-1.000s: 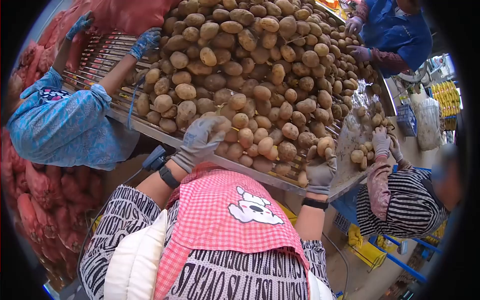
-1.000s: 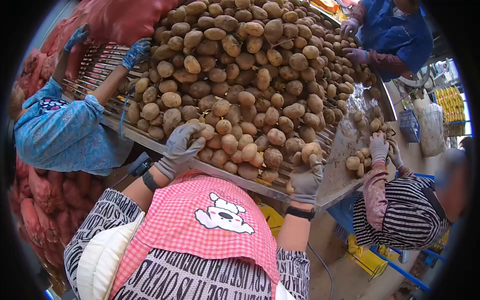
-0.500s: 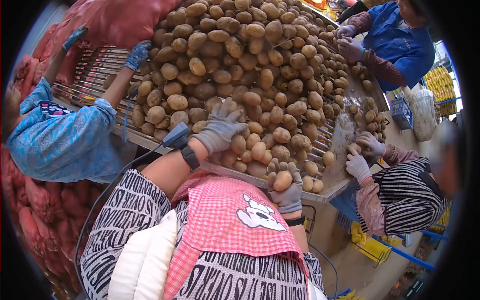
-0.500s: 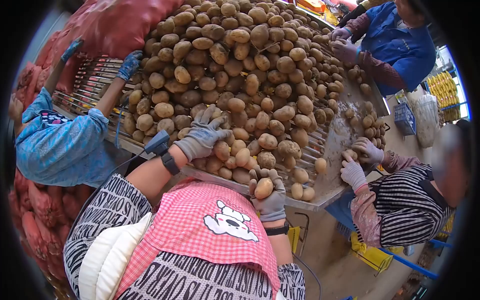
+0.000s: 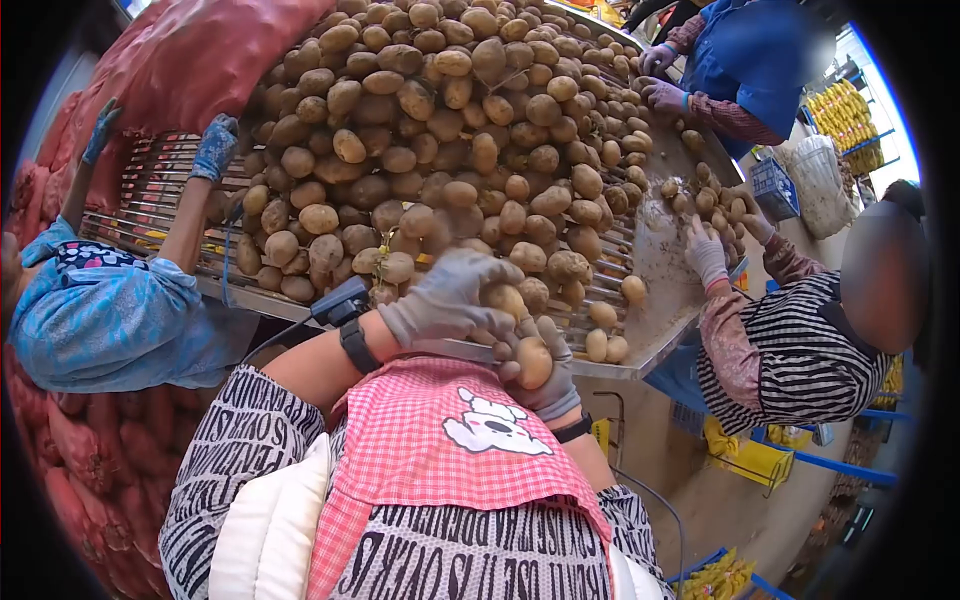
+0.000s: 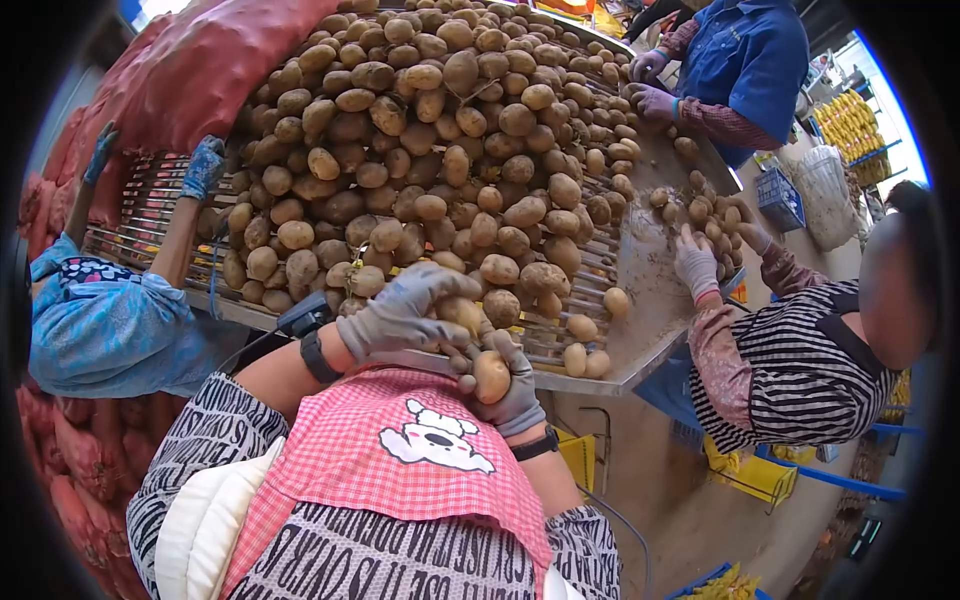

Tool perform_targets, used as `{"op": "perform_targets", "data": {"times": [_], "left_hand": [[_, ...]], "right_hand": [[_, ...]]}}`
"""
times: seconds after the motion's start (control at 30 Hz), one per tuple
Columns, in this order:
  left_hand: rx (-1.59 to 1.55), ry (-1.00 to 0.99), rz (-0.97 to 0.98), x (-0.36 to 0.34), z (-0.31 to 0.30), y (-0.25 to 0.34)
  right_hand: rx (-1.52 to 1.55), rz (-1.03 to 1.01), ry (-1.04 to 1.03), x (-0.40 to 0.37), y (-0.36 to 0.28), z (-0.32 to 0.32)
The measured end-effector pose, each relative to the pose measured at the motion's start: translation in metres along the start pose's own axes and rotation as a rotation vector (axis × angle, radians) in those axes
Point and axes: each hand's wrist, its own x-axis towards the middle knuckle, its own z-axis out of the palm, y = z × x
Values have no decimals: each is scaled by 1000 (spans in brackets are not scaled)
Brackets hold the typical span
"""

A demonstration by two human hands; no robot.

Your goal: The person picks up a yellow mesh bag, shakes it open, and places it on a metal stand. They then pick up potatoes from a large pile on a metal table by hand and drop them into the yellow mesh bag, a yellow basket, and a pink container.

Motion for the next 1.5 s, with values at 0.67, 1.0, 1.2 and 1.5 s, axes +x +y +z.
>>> {"op": "perform_targets", "data": {"times": [0.67,1.0,1.2,1.5], "left_hand": [[-403,430,-501,-88,-22,3],[-437,-106,-411,19,14,14],[-466,-281,-463,13,31,14],[-339,-79,-442,-11,13,20]], "right_hand": [[397,-439,380,-127,-32,-99],[699,-1321,923,-324,128,-257],[780,-1890,1298,-382,95,-171],[213,-1126,1128,-219,21,-235]]}}
